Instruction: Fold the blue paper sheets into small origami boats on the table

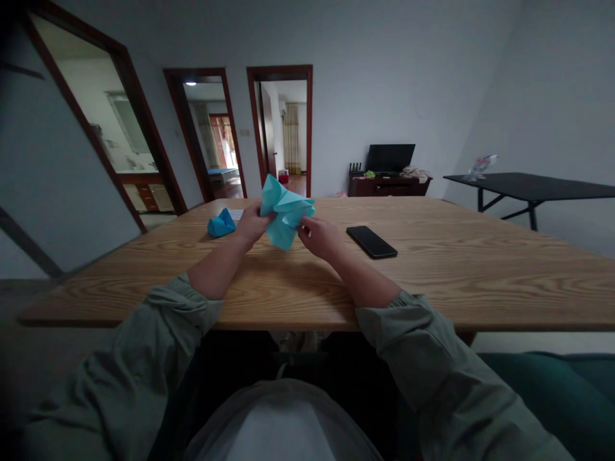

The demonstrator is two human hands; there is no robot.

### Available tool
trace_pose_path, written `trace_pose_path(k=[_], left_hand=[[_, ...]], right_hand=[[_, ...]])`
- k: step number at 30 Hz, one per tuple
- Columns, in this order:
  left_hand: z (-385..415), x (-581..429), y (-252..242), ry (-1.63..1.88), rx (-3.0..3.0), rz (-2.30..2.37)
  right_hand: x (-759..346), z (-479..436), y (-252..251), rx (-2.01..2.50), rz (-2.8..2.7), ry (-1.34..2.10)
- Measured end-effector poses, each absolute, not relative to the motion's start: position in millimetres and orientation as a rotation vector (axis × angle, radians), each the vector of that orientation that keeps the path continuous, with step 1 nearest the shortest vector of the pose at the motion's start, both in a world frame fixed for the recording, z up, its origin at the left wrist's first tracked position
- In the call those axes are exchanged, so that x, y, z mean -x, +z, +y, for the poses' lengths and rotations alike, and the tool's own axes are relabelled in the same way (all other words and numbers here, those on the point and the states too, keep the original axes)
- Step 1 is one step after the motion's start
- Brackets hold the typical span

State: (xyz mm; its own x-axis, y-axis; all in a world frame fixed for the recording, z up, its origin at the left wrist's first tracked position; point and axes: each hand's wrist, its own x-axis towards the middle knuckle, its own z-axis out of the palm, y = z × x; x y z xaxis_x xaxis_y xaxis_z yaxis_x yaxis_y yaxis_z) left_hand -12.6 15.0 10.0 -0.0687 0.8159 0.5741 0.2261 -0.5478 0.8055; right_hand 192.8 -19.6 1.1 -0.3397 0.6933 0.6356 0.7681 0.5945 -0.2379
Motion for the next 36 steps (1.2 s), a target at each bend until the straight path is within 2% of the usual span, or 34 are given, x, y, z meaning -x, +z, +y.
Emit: trace_pose_path(k=[7, 13, 19, 26, 33, 36], left_hand=[[33, 40, 8, 1.754, -1.418, 1.095], [42, 50, 10, 1.713, -1.318, 1.05], [42, 56, 11, 1.773, -1.527, 1.297], [32, 48, 11, 1.729, -1.786, 1.576], [31, 48, 12, 1.744, -1.907, 1.66], [24, 44, 15, 1.749, -2.047, 1.61]], right_hand=[[-202, -22, 10, 1.062, -1.982, -0.139], [-212, -17, 9, 1.091, -1.913, -0.31], [-214, -14, 9, 1.306, -1.828, -0.489], [-215, -14, 8, 1.558, -1.949, -0.53], [-211, -17, 4, 1.522, -2.23, -0.435], [-209, -19, 6, 1.397, -2.181, -0.449]])
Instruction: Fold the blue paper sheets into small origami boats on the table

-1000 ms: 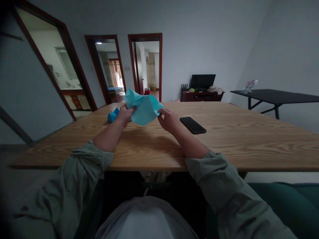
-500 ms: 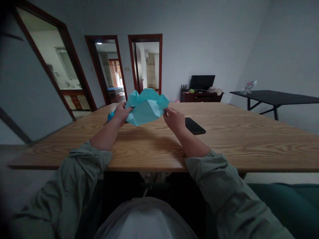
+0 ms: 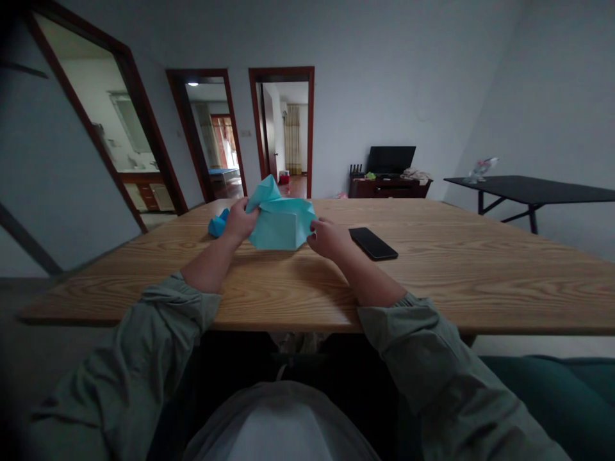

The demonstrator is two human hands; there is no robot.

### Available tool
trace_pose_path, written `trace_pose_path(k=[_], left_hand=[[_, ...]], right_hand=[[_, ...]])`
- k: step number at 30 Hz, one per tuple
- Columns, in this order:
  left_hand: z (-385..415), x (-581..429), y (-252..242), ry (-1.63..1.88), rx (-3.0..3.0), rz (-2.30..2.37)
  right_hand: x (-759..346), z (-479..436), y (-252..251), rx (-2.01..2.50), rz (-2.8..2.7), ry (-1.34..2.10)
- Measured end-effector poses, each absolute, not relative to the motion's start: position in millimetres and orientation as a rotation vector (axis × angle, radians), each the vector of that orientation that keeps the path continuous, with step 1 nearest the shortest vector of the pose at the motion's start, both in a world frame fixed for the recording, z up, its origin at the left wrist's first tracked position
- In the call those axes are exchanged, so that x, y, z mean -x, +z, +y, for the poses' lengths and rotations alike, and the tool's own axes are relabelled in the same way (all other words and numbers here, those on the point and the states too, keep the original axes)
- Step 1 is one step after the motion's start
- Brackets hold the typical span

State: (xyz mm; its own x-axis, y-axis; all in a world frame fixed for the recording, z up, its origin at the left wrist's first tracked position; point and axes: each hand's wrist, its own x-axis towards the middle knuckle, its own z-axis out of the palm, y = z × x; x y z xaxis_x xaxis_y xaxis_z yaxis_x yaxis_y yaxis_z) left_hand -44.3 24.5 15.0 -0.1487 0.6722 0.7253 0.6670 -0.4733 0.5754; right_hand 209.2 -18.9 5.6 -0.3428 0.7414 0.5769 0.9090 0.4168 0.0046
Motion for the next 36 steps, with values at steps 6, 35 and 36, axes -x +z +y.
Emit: trace_pose_path(k=[6, 35, 36], left_hand=[[4, 33, 24, 1.669, -2.272, 1.367], [5, 48, 33, 1.698, -2.117, 1.434], [8, 50, 32, 1.715, -2.105, 1.433]], right_hand=[[-208, -23, 17, 1.12, -1.806, -0.632], [-247, 0, 25, 1.135, -1.34, -0.342], [-250, 3, 25, 1.126, -1.311, -0.327]])
